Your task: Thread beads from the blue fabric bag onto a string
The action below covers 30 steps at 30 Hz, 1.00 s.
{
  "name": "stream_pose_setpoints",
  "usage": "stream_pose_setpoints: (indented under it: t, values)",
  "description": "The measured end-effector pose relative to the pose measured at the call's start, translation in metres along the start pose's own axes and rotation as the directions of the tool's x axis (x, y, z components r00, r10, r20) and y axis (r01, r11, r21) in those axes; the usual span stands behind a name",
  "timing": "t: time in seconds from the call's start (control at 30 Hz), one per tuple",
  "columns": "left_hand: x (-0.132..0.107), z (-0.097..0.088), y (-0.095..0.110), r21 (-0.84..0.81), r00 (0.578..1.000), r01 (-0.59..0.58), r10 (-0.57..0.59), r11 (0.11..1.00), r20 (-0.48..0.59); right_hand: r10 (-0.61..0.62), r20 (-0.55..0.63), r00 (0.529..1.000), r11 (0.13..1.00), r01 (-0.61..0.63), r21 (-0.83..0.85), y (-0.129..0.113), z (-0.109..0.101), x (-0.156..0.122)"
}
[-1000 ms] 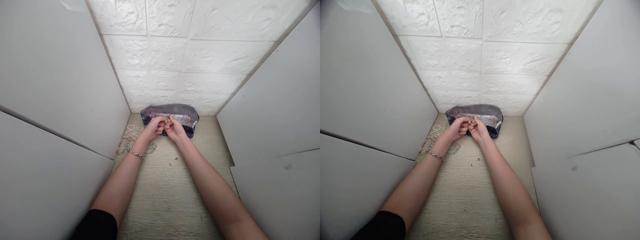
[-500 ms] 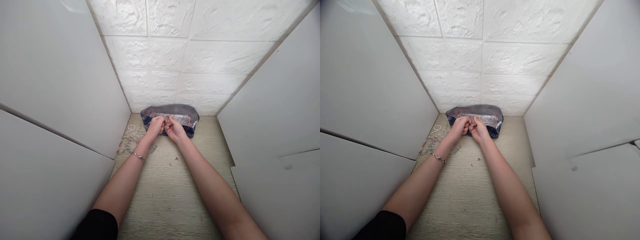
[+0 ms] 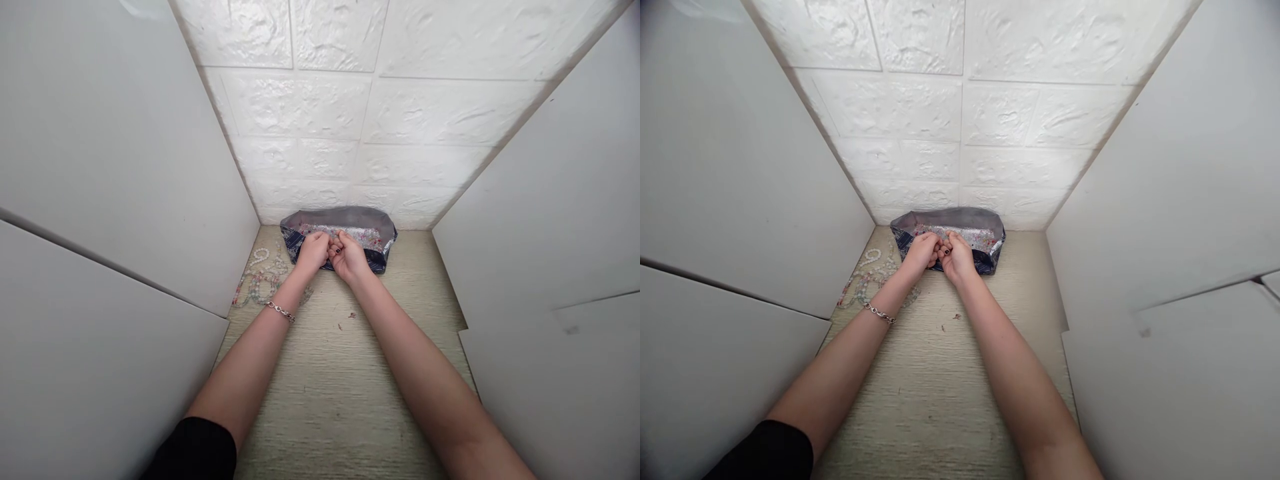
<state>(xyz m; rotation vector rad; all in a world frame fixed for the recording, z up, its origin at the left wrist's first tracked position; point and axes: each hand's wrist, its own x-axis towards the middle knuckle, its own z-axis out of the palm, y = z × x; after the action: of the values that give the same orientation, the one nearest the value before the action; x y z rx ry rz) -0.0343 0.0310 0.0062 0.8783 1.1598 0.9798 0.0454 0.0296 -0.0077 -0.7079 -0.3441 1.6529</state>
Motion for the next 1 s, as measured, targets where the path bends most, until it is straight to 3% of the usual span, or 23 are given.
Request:
stream_pose_setpoints:
  t: [0.1, 0.33, 0.63, 1.0]
  values:
    - [0.002, 0.0, -0.003, 0.078, 0.991, -0.101, 0.107, 0.992, -0.085, -0.012, -0.051, 0.999, 0.999, 0.014, 0.03, -0.002, 0.0, 0.002]
    - [0.002, 0.0, -0.003, -0.212, 0.995, -0.09, 0.078, 0.973, -0.064, -0.232, -0.186, 0.955, 0.972, 0.222, -0.071, -0.01, -0.001, 0.005]
    - [0.005, -0.009, -0.005, -0.354, 0.995, -0.068, 0.09, 0.933, 0.044, -0.104, -0.135, 0.985, 0.994, 0.105, -0.002, -0.013, -0.005, 0.005]
    - [-0.004, -0.004, -0.002, 0.0, 0.985, -0.12, 0.119, 0.993, 0.127, 0.031, 0.081, 0.996, 0.99, -0.02, -0.137, -0.013, -0.005, -0.001]
